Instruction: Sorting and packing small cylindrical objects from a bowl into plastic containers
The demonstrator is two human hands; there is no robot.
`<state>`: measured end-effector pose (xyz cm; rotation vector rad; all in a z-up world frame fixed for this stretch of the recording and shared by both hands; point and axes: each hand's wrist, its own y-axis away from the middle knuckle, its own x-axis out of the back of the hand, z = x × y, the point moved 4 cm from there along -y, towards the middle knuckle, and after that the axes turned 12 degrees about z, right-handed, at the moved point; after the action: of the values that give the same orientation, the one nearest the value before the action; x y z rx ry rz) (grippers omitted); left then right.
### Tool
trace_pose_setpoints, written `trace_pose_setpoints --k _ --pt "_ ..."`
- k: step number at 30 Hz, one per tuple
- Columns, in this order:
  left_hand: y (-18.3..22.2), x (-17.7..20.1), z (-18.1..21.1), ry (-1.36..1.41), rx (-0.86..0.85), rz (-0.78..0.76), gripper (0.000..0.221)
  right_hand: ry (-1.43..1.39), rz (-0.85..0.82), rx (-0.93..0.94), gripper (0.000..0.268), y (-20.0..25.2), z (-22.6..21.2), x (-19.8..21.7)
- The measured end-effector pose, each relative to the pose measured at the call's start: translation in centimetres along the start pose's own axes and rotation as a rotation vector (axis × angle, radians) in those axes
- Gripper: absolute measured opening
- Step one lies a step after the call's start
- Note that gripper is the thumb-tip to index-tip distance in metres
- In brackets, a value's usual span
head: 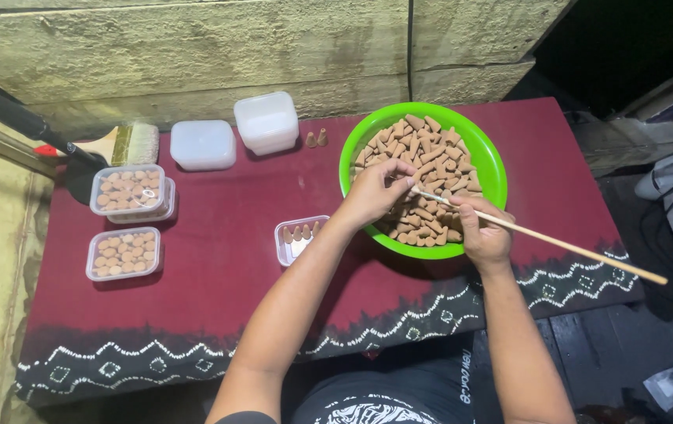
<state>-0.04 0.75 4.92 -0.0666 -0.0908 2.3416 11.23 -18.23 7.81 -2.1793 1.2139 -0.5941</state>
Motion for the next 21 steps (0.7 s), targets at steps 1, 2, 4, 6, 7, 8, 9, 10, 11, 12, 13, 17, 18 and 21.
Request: trace_pose_setpoints --k 1,2,4,6,7,8,9,10,11,12,13,17,18,21 --pt "0.0 -0.1 -0.1 0.000 0.000 0.000 0.019 0.000 0.000 0.000 0.018 0.0 0.1 0.0" --pt "-0.1 -0.2 -0.2 0.041 0.017 -0.006 0.021 0.002 -0.001 0.000 0.017 0.1 0.2 0.0" --pt "-0.1 -0.2 -0.4 0.081 0.034 -0.013 0.023 0.004 -0.002 0.000 0.017 0.3 0.1 0.0" --pt "0.0 -0.2 -0.7 0.084 0.034 -0.020 0.025 0.022 0.049 0.014 0.018 0.6 -0.2 0.1" --pt "0.0 -0.2 -0.6 0.083 0.034 -0.020 0.025 0.022 0.048 0.013 0.018 0.4 0.0 0.2" --pt "0.0 -0.2 -0.5 0.016 0.013 -0.019 0.023 0.024 0.061 0.027 0.018 0.3 0.2 0.4" --pt "0.0 -0.2 -0.4 -0.052 -0.009 -0.018 0.022 0.026 0.074 0.041 0.019 0.1 0.4 0.6" --pt "0.1 -0.1 -0.1 -0.053 -0.008 -0.017 0.022 0.025 0.074 0.040 0.019 0.2 0.2 0.5" --pt "0.1 0.1 0.2 -0.062 -0.015 -0.004 0.021 0.023 0.068 0.031 0.018 0.4 0.0 0.3" --pt "0.2 0.2 0.4 -0.070 -0.022 0.008 0.021 0.022 0.063 0.023 0.018 0.5 -0.2 0.2" --pt "0.2 0.1 0.4 -0.071 -0.021 0.007 0.021 0.022 0.064 0.022 0.018 0.3 -0.1 0.2" --pt "0.0 0.1 0.5 -0.058 -0.009 0.005 0.018 0.004 0.004 0.018 0.017 0.0 0.2 0.1" --pt "-0.1 0.1 0.5 -0.090 -0.020 0.005 0.017 0.006 -0.007 0.012 0.017 0.1 0.4 0.1" --pt "-0.1 -0.2 -0.3 0.160 0.040 -0.014 0.021 -0.031 0.082 -0.006 0.019 0.2 -2.1 -1.2"
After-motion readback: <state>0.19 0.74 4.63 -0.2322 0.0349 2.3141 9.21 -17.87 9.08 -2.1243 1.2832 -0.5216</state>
